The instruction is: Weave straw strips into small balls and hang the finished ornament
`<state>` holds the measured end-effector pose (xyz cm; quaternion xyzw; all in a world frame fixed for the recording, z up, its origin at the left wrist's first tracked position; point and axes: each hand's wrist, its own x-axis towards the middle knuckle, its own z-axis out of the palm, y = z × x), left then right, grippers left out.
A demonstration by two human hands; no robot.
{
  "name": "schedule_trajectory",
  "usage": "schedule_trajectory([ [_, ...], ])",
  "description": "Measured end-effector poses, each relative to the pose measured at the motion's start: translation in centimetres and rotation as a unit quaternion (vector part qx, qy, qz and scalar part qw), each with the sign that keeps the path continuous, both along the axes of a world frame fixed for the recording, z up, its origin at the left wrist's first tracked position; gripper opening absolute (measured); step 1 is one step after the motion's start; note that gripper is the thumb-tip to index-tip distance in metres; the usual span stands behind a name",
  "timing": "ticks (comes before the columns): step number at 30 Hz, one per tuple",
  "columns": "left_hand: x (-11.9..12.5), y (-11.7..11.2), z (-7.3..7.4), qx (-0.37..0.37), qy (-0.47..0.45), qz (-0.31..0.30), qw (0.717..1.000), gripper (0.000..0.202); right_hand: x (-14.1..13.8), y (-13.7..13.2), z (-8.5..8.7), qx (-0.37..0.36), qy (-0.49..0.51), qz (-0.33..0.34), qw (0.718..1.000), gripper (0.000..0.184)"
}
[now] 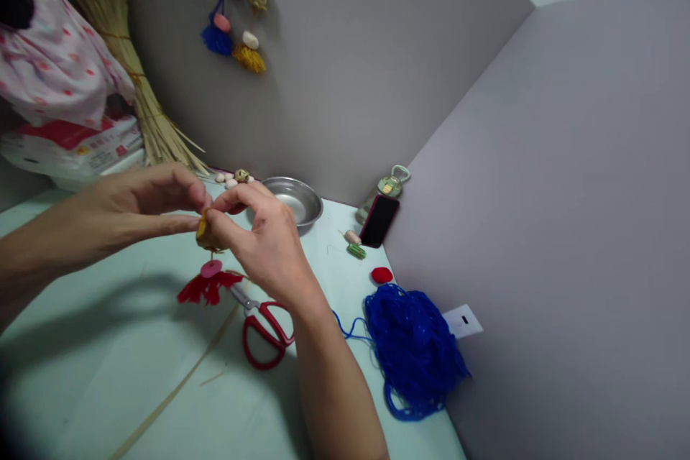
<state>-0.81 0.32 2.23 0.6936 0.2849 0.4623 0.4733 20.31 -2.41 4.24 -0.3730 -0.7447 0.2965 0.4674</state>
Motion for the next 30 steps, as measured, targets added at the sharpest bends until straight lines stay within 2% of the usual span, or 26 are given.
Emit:
schedule_trajectory([
  [7, -0.06, 0.07, -0.16, 0.008, 0.018, 0.013, 1.000, 0.014, -0.12, 0.17, 0.33, -0.018, 0.030, -0.009, 0.999, 0.014],
  [11, -0.44, 0.26, -0.22, 0.010, 0.047, 0.032, 0.998, 0.014, 0.01, 0.25, 0.21, -0.012, 0.028, -0.017, 0.999, 0.001],
  [16, -0.71, 0.32, -0.10, 0.034, 0.061, 0.059, 0.996, 0.016, 0.02, 0.37, -0.22, -0.007, 0.009, -0.012, 1.000, 0.009],
  [20, -0.65, 0.40, -0.16, 0.025, 0.052, 0.083, 0.995, 0.020, 0.08, 0.45, -0.16, -0.020, 0.031, -0.002, 0.999, 0.007],
  [22, -0.48, 0.30, -0.10, 0.024, 0.058, 0.068, 0.996, 0.025, 0.08, 0.43, 0.04, -0.031, 0.047, -0.001, 0.998, 0.005],
  [25, -0.16, 0.01, 0.16, 0.017, 0.115, 0.033, 0.993, 0.031, -0.02, 0.36, 0.35, -0.052, 0.068, 0.002, 0.996, 0.002],
  [30, -0.12, -0.07, 0.34, 0.032, 0.157, 0.022, 0.987, 0.028, 0.02, 0.55, 0.30, -0.096, 0.098, 0.021, 0.990, 0.005],
])
